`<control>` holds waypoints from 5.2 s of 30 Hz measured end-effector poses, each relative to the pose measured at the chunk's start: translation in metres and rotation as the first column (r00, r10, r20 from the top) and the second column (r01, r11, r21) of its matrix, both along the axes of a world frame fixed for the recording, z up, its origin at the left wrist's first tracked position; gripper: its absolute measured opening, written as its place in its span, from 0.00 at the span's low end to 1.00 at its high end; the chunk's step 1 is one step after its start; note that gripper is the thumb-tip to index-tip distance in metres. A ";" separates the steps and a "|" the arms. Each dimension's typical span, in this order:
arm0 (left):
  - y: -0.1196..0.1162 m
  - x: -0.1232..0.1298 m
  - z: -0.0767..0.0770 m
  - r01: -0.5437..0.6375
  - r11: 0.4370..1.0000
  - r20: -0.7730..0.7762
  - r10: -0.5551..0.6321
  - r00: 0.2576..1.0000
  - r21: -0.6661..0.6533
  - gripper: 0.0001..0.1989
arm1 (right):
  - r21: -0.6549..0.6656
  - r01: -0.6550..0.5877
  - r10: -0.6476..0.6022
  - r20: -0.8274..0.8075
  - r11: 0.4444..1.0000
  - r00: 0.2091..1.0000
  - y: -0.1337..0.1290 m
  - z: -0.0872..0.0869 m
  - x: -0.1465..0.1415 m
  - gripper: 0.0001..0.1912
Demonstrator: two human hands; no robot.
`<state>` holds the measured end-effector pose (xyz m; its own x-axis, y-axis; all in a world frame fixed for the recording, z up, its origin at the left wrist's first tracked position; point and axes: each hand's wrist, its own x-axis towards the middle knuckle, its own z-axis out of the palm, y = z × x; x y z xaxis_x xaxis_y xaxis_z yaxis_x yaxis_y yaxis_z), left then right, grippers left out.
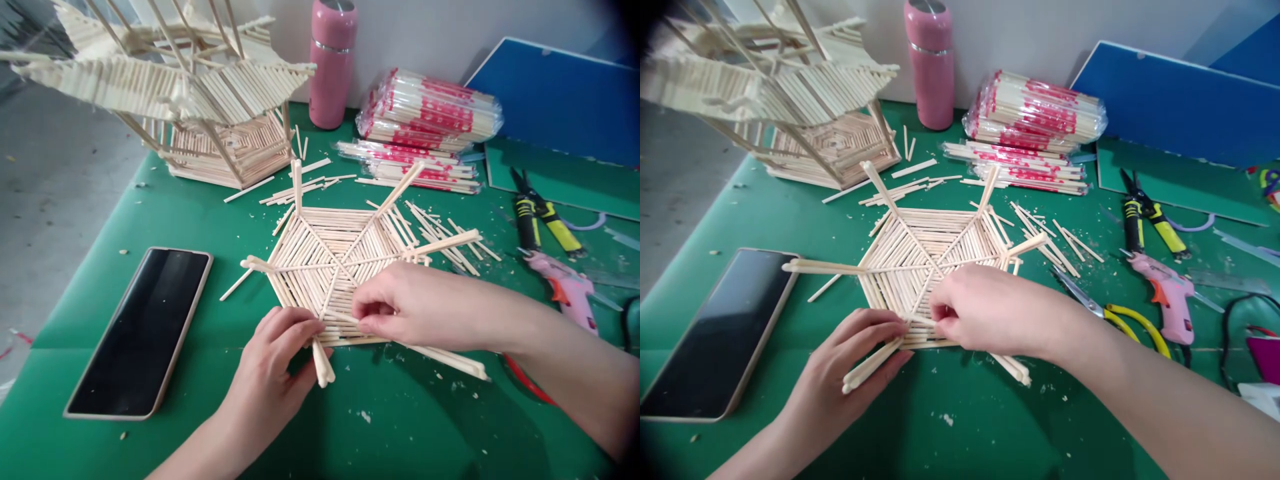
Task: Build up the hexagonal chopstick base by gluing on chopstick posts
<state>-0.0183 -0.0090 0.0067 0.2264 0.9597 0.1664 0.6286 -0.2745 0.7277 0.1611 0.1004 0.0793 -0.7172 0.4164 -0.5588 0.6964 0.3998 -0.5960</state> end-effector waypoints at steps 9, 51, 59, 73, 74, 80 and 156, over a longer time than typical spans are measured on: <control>0.000 -0.005 -0.008 0.054 0.998 0.003 -0.055 0.999 0.022 0.09 | -0.021 -0.078 0.078 0.029 0.997 0.997 0.008 -0.004 -0.007 0.06; -0.002 -0.004 0.001 0.008 0.998 0.000 -0.008 1.000 -0.065 0.13 | 0.050 -0.317 0.314 0.066 0.947 0.947 0.010 0.001 -0.014 0.08; 0.000 -0.003 0.001 -0.013 0.998 0.013 0.014 1.000 -0.057 0.09 | 0.080 -0.341 0.335 0.086 0.937 0.938 0.008 0.002 -0.015 0.08; 0.002 0.001 0.004 -0.013 0.999 0.035 0.015 0.999 -0.052 0.07 | 0.007 -0.304 0.303 0.031 0.953 0.952 0.010 -0.001 -0.014 0.09; 0.002 0.001 0.004 -0.008 0.999 0.045 0.010 0.999 -0.048 0.07 | -0.005 -0.289 0.289 0.026 0.957 0.957 0.011 -0.002 -0.014 0.09; 0.002 0.000 0.002 0.011 0.998 0.109 -0.005 0.994 -0.054 0.08 | -0.077 -0.229 0.226 -0.044 0.970 0.973 0.012 -0.009 -0.008 0.08; 0.000 -0.002 -0.009 0.053 0.997 0.218 -0.065 0.974 0.063 0.07 | -0.873 0.450 -0.933 0.015 -0.187 -0.359 -0.124 -0.067 -0.046 0.10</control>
